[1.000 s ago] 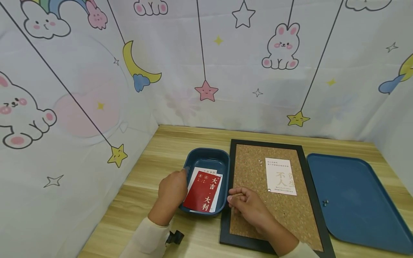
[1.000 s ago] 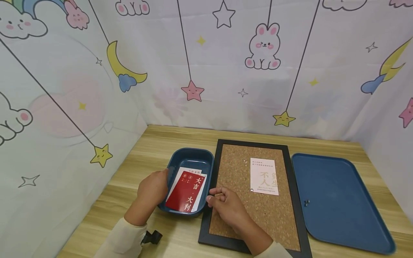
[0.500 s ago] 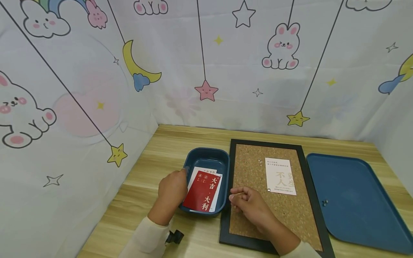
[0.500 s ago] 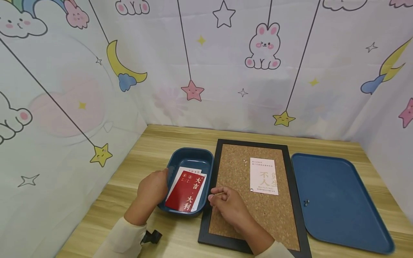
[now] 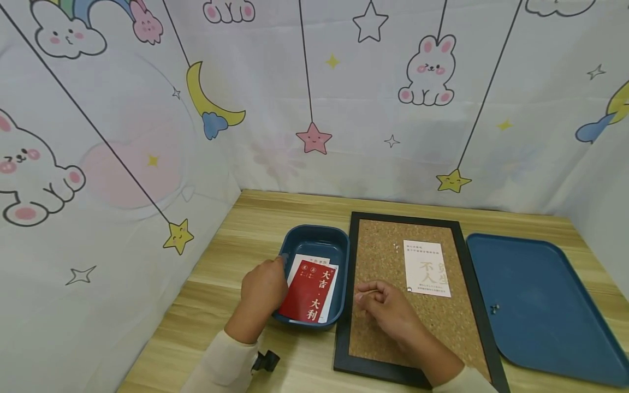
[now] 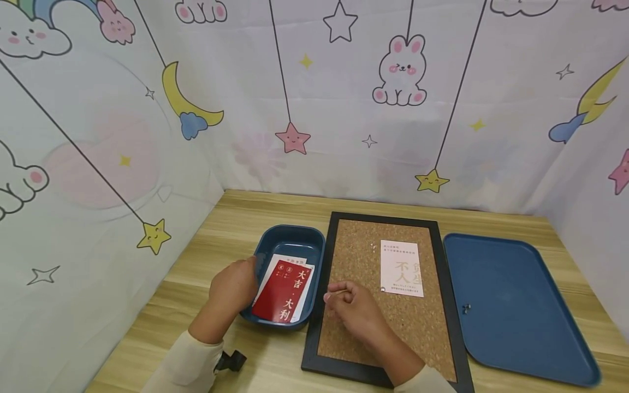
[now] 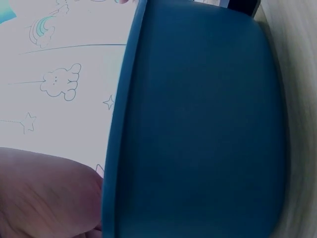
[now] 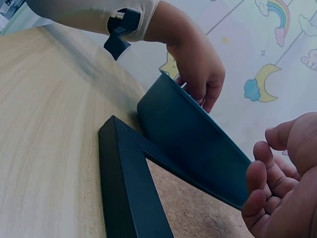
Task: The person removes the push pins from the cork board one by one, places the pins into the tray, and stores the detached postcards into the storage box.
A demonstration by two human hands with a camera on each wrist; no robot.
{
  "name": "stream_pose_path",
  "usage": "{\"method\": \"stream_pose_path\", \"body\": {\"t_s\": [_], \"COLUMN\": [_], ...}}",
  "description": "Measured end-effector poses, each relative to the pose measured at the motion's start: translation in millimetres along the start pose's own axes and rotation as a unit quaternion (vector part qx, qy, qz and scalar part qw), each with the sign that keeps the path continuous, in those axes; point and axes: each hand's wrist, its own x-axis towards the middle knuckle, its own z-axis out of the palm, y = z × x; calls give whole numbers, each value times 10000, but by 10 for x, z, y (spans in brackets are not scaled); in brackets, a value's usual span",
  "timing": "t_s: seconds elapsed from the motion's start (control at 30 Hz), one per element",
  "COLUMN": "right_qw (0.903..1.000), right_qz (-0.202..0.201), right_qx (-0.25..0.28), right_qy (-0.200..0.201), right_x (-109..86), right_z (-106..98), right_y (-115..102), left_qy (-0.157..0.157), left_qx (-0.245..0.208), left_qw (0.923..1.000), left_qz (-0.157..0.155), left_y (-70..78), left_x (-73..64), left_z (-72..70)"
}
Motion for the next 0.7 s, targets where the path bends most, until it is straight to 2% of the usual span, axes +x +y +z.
{"method": "stream_pose_path", "body": {"t_s": [0.17,0.33,0.53,0.7], "right_qw": [9994,9974,9951,9940], "right_qz": [16,-165,-331,-307], "right_qx": [-335,-688,-918,-1036], "right_qy": [124,167,155,189], "right_x": [16,31,53,61], "right_z": [-65,-153,-259,-302], "right_y": [-3,-11,-10,-6], "left_qy": [66,136,246,371], "left_qx": [-138,-258,-401,-509], "left_qw": [9999,9995,9989,9980], "left_qz": [-49,-93,-76,26], "left_y": [-9,-15,2,39], "left_x": [-1,-4,-18,-22], "left_z": [9,13,9,-1]}}
